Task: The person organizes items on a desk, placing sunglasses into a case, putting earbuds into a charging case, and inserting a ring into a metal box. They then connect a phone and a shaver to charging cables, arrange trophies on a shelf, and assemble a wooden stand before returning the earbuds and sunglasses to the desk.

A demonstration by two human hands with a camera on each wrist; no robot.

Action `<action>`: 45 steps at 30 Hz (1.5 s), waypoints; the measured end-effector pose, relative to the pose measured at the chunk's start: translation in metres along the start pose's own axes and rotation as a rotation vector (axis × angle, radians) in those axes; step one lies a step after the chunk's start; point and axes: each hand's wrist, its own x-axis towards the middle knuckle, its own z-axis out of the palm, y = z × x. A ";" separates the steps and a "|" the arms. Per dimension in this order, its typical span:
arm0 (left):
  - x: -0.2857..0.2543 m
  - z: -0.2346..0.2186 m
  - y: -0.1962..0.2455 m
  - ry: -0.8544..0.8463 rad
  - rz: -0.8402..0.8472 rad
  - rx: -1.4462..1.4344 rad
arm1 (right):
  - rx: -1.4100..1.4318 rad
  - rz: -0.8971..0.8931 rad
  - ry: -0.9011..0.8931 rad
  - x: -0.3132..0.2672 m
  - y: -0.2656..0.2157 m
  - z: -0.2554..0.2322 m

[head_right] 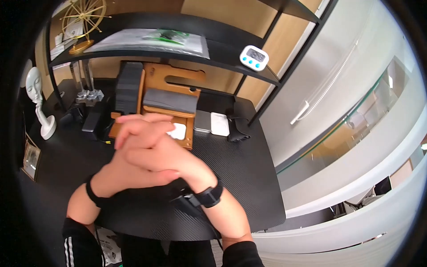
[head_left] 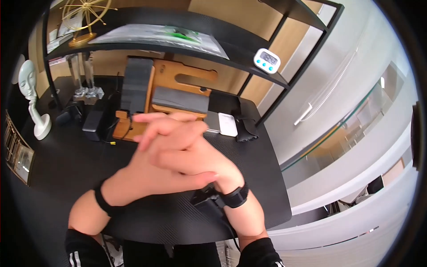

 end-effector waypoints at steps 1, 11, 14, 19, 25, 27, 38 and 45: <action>0.000 -0.004 0.003 0.024 0.010 0.004 | -0.017 0.003 -0.025 -0.002 -0.001 0.002; 0.005 -0.018 0.001 0.026 0.038 -0.108 | -0.139 -0.070 -0.286 -0.025 -0.011 0.021; 0.006 -0.019 0.010 0.032 -0.022 -0.092 | -0.045 0.131 -0.374 -0.017 -0.031 0.011; 0.008 -0.031 0.033 -0.078 -0.201 0.072 | 0.115 0.289 -0.386 -0.021 -0.032 0.013; 0.008 -0.042 0.048 -0.152 -0.163 0.299 | -0.017 0.292 -0.376 -0.018 -0.037 0.021; 0.007 -0.042 0.051 -0.122 -0.192 0.290 | -0.065 0.301 -0.408 -0.019 -0.035 0.019; 0.003 -0.043 0.053 -0.150 -0.096 0.318 | -0.425 0.337 -0.420 -0.023 -0.048 0.024; 0.019 -0.041 0.069 -0.131 -0.013 0.215 | -0.418 -0.080 -0.103 -0.031 -0.044 0.038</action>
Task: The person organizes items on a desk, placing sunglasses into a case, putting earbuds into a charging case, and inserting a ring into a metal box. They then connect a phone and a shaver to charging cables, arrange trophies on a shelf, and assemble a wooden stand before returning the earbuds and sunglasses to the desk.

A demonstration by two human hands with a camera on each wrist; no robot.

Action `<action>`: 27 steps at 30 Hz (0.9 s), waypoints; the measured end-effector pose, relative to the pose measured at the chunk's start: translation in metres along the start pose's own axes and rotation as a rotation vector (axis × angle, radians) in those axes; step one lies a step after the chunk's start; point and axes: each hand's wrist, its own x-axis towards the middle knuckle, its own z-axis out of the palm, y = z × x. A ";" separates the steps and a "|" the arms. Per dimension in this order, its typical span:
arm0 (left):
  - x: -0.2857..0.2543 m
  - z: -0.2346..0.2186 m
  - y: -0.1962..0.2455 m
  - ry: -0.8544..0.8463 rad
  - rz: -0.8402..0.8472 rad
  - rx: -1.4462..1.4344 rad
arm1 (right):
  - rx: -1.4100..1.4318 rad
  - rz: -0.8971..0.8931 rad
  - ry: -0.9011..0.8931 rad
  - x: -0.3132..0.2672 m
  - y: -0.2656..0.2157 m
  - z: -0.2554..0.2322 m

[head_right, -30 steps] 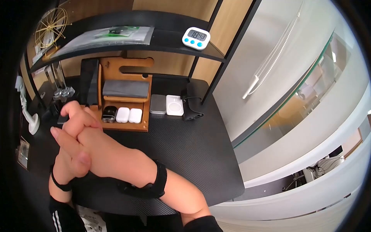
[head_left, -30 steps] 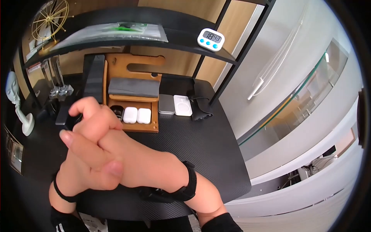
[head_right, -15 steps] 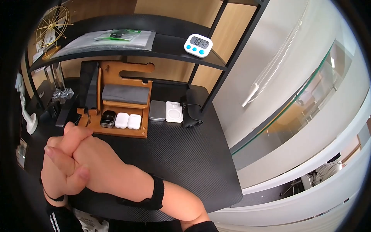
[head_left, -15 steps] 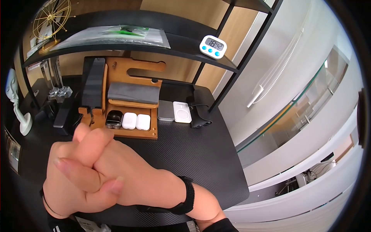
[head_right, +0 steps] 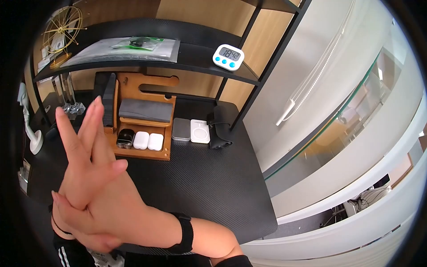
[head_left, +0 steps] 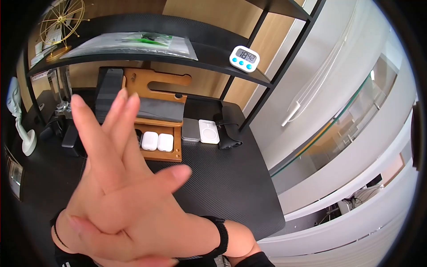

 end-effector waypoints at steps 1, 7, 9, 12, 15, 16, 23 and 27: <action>-0.001 0.001 0.000 0.018 -0.002 -0.049 | 0.013 -0.049 -0.020 0.002 -0.002 -0.004; -0.013 0.025 -0.004 0.137 -0.015 -0.344 | -0.021 -0.268 -0.206 -0.001 -0.003 -0.024; -0.021 0.040 -0.009 0.178 -0.015 -0.436 | 0.644 -0.622 -0.265 0.010 -0.011 0.014; -0.001 0.017 -0.014 -0.025 0.129 -0.406 | 2.732 -1.492 -0.293 0.033 -0.024 0.085; 0.010 0.006 -0.014 -0.340 0.331 -0.363 | 2.577 -1.662 -0.676 0.047 -0.017 0.088; 0.013 0.005 -0.013 -0.445 0.395 -0.348 | 2.564 -1.443 -0.754 0.042 -0.005 0.082; -0.008 0.031 -0.012 -0.319 0.349 -0.518 | 0.223 -0.125 -0.467 -0.020 0.002 -0.044; -0.013 0.034 -0.012 -0.311 0.347 -0.512 | 0.180 -0.103 -0.485 -0.018 0.001 -0.043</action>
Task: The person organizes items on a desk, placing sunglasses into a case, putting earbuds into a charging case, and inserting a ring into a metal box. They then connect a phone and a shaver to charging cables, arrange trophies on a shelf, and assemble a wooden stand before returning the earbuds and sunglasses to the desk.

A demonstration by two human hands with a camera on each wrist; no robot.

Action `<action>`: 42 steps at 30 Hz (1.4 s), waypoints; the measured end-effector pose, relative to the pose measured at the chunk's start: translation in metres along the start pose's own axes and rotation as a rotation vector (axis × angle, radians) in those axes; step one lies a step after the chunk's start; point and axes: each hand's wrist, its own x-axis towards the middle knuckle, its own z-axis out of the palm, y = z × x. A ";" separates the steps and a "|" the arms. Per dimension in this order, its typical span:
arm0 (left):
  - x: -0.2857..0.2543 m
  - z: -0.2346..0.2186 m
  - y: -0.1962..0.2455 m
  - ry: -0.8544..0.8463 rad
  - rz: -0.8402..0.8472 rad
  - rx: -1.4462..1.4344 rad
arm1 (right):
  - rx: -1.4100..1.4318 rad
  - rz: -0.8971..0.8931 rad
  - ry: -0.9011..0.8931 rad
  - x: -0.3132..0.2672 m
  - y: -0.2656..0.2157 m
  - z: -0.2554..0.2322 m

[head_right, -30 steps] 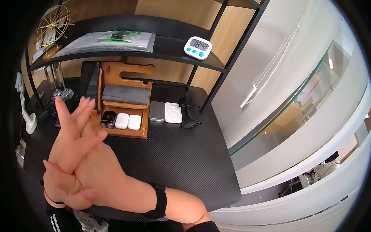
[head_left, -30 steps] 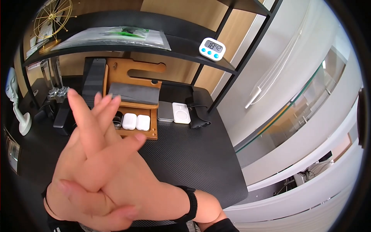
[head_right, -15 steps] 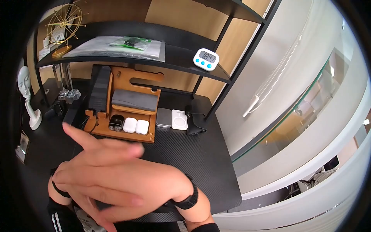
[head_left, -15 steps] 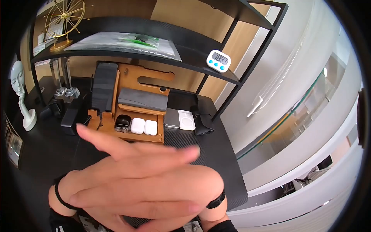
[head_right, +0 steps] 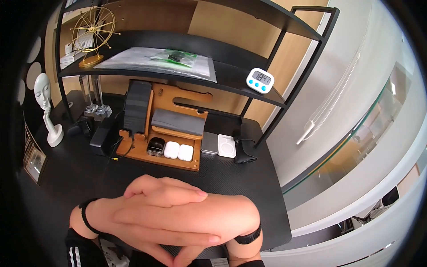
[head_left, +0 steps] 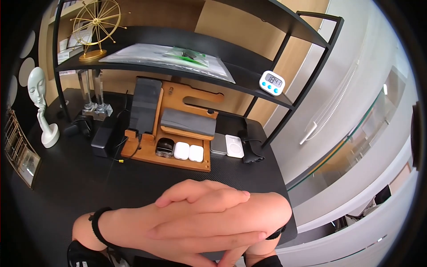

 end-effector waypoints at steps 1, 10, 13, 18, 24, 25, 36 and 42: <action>0.002 -0.007 0.008 -0.066 -0.031 0.096 | -0.009 0.007 -0.004 0.001 0.000 0.000; 0.005 -0.004 0.010 -0.009 -0.068 0.208 | -0.129 0.105 -0.011 0.009 0.005 -0.001; 0.003 0.003 0.006 0.082 -0.065 0.278 | -0.171 0.145 -0.012 0.012 0.006 -0.001; -0.001 0.003 -0.007 0.333 -0.189 0.416 | -0.230 0.212 -0.016 0.016 0.007 -0.001; 0.002 0.004 -0.010 0.397 -0.220 0.447 | -0.003 0.540 0.012 0.021 0.000 -0.001; -0.001 0.005 -0.013 0.428 -0.227 0.378 | -0.018 0.494 0.017 0.021 0.002 -0.001; -0.003 -0.005 -0.001 0.307 -0.469 0.254 | 0.056 0.628 -0.065 0.025 -0.003 -0.019; -0.001 -0.001 -0.002 0.349 -0.435 0.312 | -0.089 0.767 -0.133 0.035 -0.023 -0.024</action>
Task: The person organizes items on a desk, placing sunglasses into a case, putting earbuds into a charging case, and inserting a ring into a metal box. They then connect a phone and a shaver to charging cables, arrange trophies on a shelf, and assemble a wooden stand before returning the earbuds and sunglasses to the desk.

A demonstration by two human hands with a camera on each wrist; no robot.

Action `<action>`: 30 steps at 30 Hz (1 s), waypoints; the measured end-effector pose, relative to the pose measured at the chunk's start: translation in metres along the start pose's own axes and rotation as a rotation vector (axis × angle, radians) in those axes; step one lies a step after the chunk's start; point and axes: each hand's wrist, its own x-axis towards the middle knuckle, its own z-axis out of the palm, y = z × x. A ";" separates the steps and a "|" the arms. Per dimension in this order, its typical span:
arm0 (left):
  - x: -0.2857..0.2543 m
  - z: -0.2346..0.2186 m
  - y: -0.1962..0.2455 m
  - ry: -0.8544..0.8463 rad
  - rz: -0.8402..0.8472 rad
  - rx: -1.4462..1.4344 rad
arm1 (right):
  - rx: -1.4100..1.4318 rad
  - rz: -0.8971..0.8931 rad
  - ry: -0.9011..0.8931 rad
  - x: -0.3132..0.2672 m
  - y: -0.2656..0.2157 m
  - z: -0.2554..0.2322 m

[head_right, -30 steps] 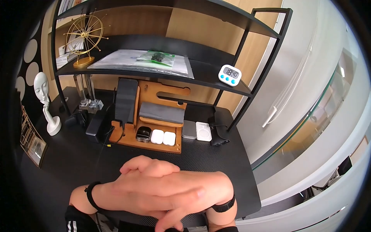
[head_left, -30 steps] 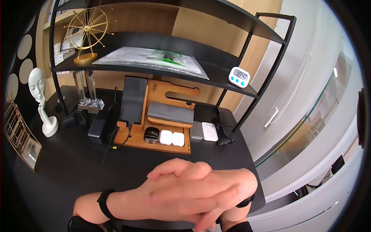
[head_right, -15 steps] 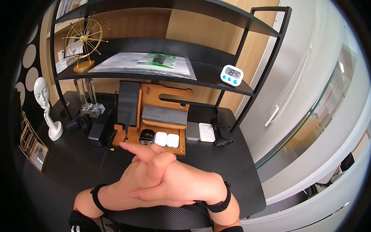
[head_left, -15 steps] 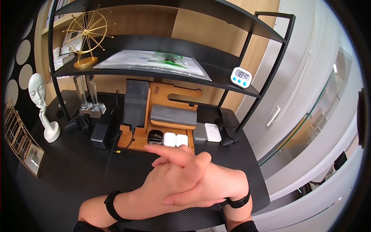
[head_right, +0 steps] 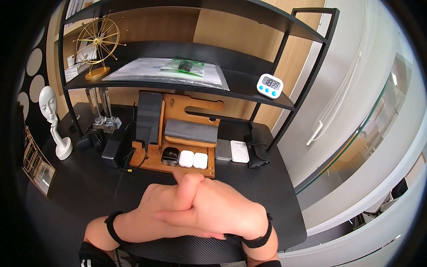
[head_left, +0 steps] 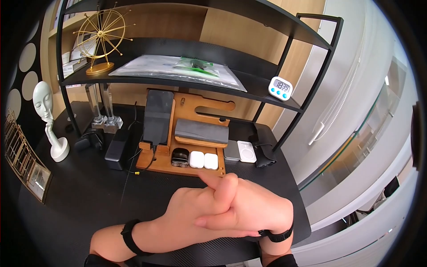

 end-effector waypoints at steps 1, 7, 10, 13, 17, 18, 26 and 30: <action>0.000 0.001 0.000 -0.153 -0.118 0.024 | -0.206 0.190 -0.024 -0.003 -0.005 0.000; -0.002 0.011 -0.018 -0.157 -0.002 0.394 | -0.539 0.388 -0.038 -0.007 -0.004 0.016; 0.000 0.013 -0.019 -0.089 0.119 0.408 | -0.548 0.314 -0.045 -0.011 0.004 0.029; 0.003 0.016 -0.014 -0.134 0.198 0.370 | -0.408 0.058 0.116 -0.019 0.018 0.037; 0.006 0.027 -0.014 -0.099 0.473 -0.045 | -0.333 -0.004 0.111 -0.027 0.024 0.032; 0.005 0.027 -0.012 -0.148 0.494 -0.121 | -0.313 -0.019 0.108 -0.029 0.025 0.032; 0.005 0.030 -0.016 -0.152 0.476 -0.192 | -0.159 -0.153 0.085 -0.039 0.032 0.026; 0.005 0.026 -0.015 -0.141 0.306 -0.096 | -0.083 -0.223 0.075 -0.040 0.037 0.026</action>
